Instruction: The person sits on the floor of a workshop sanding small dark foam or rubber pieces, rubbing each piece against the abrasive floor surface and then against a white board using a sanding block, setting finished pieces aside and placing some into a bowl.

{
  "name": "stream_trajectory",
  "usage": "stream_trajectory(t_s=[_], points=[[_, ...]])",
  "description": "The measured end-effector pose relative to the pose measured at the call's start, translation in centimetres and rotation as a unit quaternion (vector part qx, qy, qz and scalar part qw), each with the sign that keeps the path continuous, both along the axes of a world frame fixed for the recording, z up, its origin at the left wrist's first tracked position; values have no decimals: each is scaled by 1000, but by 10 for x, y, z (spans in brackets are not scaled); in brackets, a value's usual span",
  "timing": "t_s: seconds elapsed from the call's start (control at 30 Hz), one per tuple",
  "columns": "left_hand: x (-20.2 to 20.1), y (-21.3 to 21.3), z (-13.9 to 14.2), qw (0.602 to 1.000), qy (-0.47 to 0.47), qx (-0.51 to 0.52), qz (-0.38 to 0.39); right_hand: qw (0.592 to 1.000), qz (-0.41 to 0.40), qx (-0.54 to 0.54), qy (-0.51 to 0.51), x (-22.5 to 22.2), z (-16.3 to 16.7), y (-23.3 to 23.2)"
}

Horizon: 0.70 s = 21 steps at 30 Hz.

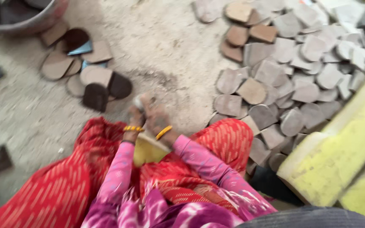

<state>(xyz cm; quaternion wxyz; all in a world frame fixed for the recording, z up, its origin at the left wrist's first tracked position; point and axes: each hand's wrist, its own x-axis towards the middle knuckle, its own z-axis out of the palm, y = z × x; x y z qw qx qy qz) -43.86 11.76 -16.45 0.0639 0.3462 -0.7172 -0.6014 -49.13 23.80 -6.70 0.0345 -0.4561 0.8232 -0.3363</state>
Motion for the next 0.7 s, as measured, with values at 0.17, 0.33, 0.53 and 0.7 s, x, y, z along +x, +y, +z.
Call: stream_trajectory(t_s=[0.17, 0.33, 0.53, 0.7], points=[[3, 5, 3, 981, 115, -152, -29, 992, -43, 108, -48, -21, -22, -6], [-5, 6, -2, 918, 199, -336, -67, 983, -47, 167, -65, -48, -38, -10], [4, -5, -13, 994, 51, -97, 1, 979, -64, 176, -85, 4, -41, -12], [14, -18, -7, 943, 119, -300, -86, 995, -65, 73, 22, -20, -45, -15]])
